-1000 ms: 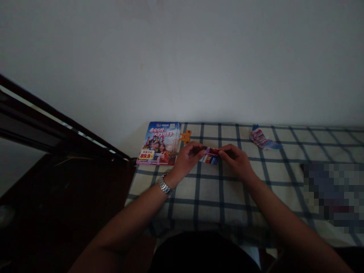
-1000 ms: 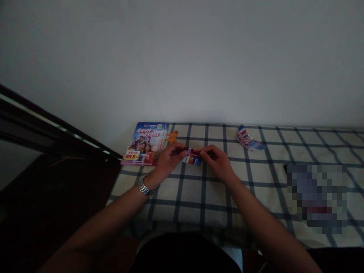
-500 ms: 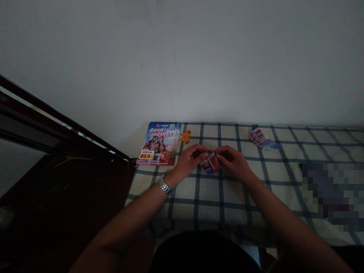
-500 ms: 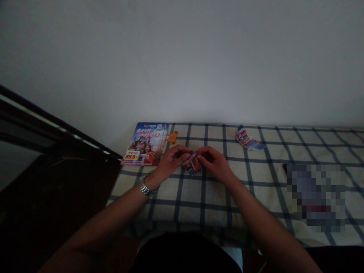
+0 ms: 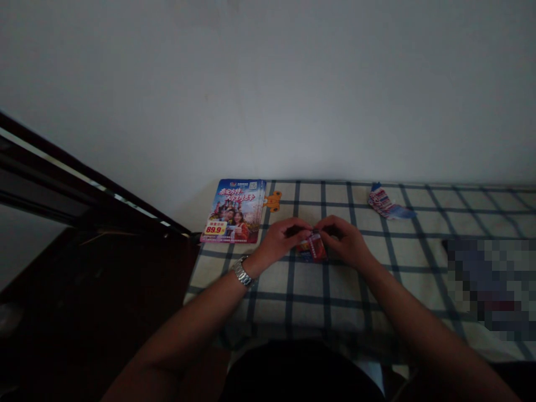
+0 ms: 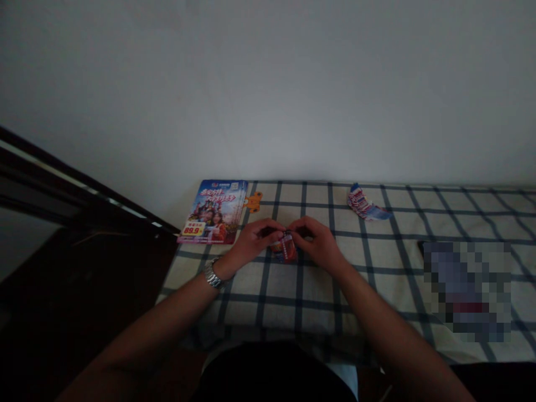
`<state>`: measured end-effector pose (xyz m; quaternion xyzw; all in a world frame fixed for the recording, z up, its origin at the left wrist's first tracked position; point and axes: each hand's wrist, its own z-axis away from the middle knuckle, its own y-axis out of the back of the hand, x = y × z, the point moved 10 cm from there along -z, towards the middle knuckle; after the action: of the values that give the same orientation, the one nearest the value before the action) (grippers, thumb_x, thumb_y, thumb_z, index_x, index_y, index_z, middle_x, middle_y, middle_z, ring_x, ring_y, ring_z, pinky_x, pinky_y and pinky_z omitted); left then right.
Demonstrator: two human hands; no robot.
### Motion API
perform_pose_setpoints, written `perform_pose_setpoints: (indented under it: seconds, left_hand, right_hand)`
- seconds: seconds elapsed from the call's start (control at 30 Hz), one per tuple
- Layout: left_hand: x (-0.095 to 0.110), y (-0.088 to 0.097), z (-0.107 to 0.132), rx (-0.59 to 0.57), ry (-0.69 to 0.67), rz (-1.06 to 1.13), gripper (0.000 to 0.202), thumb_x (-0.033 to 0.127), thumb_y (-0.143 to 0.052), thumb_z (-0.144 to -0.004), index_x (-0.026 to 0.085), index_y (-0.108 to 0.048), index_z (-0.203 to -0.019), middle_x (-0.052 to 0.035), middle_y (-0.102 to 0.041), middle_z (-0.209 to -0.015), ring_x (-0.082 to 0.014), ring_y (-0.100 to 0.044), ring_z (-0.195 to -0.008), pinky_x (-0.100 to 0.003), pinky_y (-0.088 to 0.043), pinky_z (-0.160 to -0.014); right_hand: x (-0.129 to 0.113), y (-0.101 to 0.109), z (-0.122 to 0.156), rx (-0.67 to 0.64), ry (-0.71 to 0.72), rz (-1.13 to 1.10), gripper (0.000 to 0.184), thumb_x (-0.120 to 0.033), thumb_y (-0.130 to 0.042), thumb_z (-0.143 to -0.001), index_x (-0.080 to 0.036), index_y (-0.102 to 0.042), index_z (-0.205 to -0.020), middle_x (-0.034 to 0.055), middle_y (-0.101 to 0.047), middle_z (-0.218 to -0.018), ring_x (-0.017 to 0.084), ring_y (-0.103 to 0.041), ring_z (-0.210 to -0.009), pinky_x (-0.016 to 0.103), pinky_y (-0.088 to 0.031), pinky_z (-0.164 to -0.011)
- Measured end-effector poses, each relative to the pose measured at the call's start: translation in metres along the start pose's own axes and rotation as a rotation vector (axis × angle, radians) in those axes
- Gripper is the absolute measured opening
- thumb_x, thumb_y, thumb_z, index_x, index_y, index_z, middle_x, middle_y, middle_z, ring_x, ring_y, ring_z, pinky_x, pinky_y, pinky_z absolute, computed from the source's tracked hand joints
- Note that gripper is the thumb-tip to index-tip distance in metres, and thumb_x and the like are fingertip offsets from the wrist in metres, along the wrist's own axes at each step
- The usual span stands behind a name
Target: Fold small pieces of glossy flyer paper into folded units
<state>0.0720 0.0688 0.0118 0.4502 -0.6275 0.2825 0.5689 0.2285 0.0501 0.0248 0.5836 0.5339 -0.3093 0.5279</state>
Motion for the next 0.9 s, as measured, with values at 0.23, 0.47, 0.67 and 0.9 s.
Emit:
perform_pose_setpoints:
  seconds: [0.23, 0.47, 0.67, 0.9]
  left_hand:
    - [-0.001, -0.001, 0.0, -0.01, 0.009, -0.011, 0.028, 0.045, -0.073, -0.093, 0.021, -0.076, -0.105, -0.0047, -0.078, -0.099, -0.0176, -0.072, -0.091, -0.029, -0.055, -0.084]
    - [0.0, 0.001, 0.0, 0.0, 0.047, -0.052, 0.032, 0.049, -0.07, -0.094, 0.02, -0.076, -0.104, -0.0044, -0.077, -0.096, -0.0188, -0.071, -0.088, -0.029, -0.054, -0.08]
    - [-0.001, -0.001, 0.0, -0.026, 0.036, -0.066, 0.031, 0.049, -0.07, -0.094, 0.021, -0.076, -0.104, -0.0043, -0.077, -0.097, -0.0182, -0.071, -0.089, -0.028, -0.054, -0.079]
    - [0.001, -0.003, 0.0, -0.029, 0.046, -0.03, 0.031, 0.048, -0.073, -0.092, 0.019, -0.075, -0.102, -0.0048, -0.076, -0.095, -0.0171, -0.07, -0.085, -0.027, -0.053, -0.077]
  right_hand:
    - [0.0, 0.001, 0.0, -0.004, -0.031, 0.004, 0.016, -0.038, -0.071, -0.09, -0.023, -0.069, -0.095, 0.0034, -0.073, -0.087, 0.02, -0.071, -0.08, 0.033, -0.059, -0.074]
    - [0.006, -0.002, 0.001, -0.026, -0.104, -0.062, 0.02, -0.042, -0.073, -0.089, -0.023, -0.071, -0.096, 0.0038, -0.075, -0.086, 0.02, -0.07, -0.075, 0.033, -0.059, -0.069]
    - [0.011, -0.001, 0.001, -0.019, -0.123, -0.088, 0.021, -0.043, -0.074, -0.089, -0.023, -0.071, -0.095, 0.0037, -0.075, -0.086, 0.02, -0.07, -0.079, 0.033, -0.059, -0.072]
    - [0.006, -0.003, 0.0, -0.015, -0.13, -0.133, 0.029, -0.05, -0.075, -0.088, -0.023, -0.071, -0.093, 0.0036, -0.074, -0.085, 0.02, -0.07, -0.076, 0.033, -0.057, -0.071]
